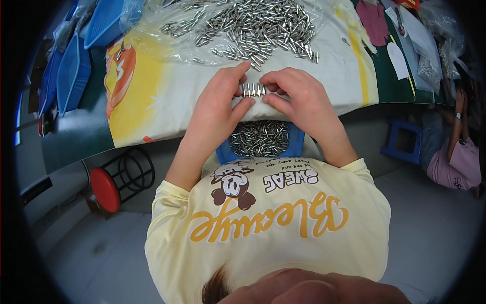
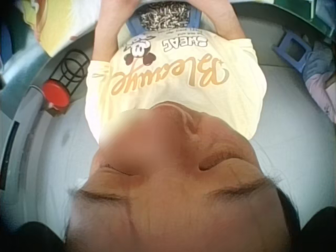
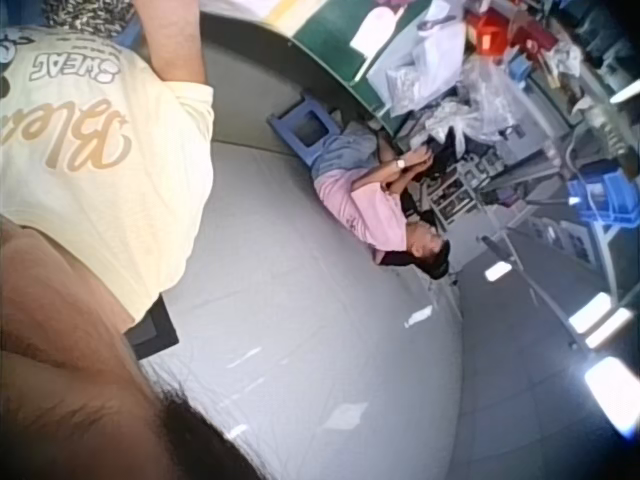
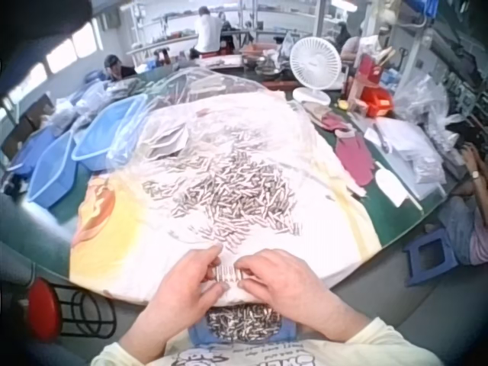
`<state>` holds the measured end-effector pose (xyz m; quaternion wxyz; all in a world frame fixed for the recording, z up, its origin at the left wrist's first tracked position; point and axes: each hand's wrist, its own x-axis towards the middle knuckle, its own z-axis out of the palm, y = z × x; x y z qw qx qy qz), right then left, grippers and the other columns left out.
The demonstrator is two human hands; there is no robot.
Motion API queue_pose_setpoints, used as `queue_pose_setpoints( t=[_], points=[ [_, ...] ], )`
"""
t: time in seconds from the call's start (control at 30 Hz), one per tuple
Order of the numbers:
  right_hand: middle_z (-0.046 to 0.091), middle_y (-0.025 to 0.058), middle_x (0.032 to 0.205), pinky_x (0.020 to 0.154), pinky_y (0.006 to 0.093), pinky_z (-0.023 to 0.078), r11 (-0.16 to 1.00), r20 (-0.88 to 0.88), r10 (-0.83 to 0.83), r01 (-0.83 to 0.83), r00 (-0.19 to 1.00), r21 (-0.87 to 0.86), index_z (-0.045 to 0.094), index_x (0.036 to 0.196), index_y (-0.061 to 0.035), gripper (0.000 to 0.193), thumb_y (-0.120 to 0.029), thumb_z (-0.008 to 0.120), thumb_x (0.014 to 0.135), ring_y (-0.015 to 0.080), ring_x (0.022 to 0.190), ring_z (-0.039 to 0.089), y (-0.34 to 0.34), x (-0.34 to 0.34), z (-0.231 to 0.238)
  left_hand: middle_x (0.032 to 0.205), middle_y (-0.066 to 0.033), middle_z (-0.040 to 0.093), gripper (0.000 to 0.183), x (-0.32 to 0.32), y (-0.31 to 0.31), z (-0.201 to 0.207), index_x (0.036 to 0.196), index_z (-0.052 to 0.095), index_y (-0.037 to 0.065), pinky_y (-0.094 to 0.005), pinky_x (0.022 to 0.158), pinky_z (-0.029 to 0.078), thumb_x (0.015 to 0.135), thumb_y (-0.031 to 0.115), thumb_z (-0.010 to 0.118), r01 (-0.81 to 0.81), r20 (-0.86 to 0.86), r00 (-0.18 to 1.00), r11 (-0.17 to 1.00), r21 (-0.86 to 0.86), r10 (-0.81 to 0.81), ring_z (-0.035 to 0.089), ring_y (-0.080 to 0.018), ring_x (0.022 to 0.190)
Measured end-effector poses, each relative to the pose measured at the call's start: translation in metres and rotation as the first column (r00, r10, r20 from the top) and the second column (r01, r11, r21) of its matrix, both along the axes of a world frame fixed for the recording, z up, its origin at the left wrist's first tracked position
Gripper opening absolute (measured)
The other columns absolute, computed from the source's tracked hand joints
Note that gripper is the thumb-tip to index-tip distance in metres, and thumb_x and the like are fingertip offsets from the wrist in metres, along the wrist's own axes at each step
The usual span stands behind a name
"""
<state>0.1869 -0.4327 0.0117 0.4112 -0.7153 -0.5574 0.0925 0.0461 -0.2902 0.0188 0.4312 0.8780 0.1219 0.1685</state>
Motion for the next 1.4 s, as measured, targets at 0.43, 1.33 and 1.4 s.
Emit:
queue_pose_setpoints(
  t=[0.43, 1.33, 1.4],
  points=[
    [0.061, 0.01, 0.089, 0.075, 0.039, 0.049, 0.999, 0.036, -0.016, 0.017, 0.999, -0.036, 0.064, 0.1, -0.0046, 0.028, -0.012, 0.073, 0.075, 0.0301, 0.084, 0.06, 0.003, -0.002, 0.0, 0.11, -0.0123, 0.054, 0.036, 0.001, 0.003, 0.003, 0.113, 0.059, -0.001, -0.0319, 0.072, 0.052, 0.079, 0.005, 0.071, -0.005, -0.044, 0.999, 1.0, -0.004, 0.004, 0.059, -0.0221, 0.08],
    [0.065, 0.0026, 0.085, 0.062, 0.0255, 0.05, 0.996, -0.17, -0.084, 0.08, 0.982, -0.027, 0.066, 0.093, -0.0055, 0.02, -0.009, 0.076, 0.076, 0.0141, 0.069, 0.059, 0.005, -0.006, -0.004, 0.091, -0.0072, 0.063, 0.021, 0.005, -0.004, -0.017, 0.095, 0.064, 0.005, -0.0317, 0.068, 0.05, 0.076, 0.001, 0.072, -0.082, 0.09, 0.992, 0.995, -0.053, 0.086, 0.06, -0.022, 0.081],
    [0.065, 0.0018, 0.085, 0.062, 0.0251, 0.049, 0.996, -0.165, -0.081, 0.076, 0.983, -0.036, 0.066, 0.094, -0.0062, 0.02, -0.01, 0.076, 0.076, 0.0134, 0.068, 0.058, 0.006, -0.006, -0.004, 0.09, -0.007, 0.063, 0.021, 0.004, -0.005, -0.015, 0.096, 0.063, 0.005, -0.0319, 0.068, 0.049, 0.077, 0.001, 0.072, -0.083, 0.084, 0.993, 0.996, -0.042, 0.086, 0.06, -0.0215, 0.08]
  ],
)
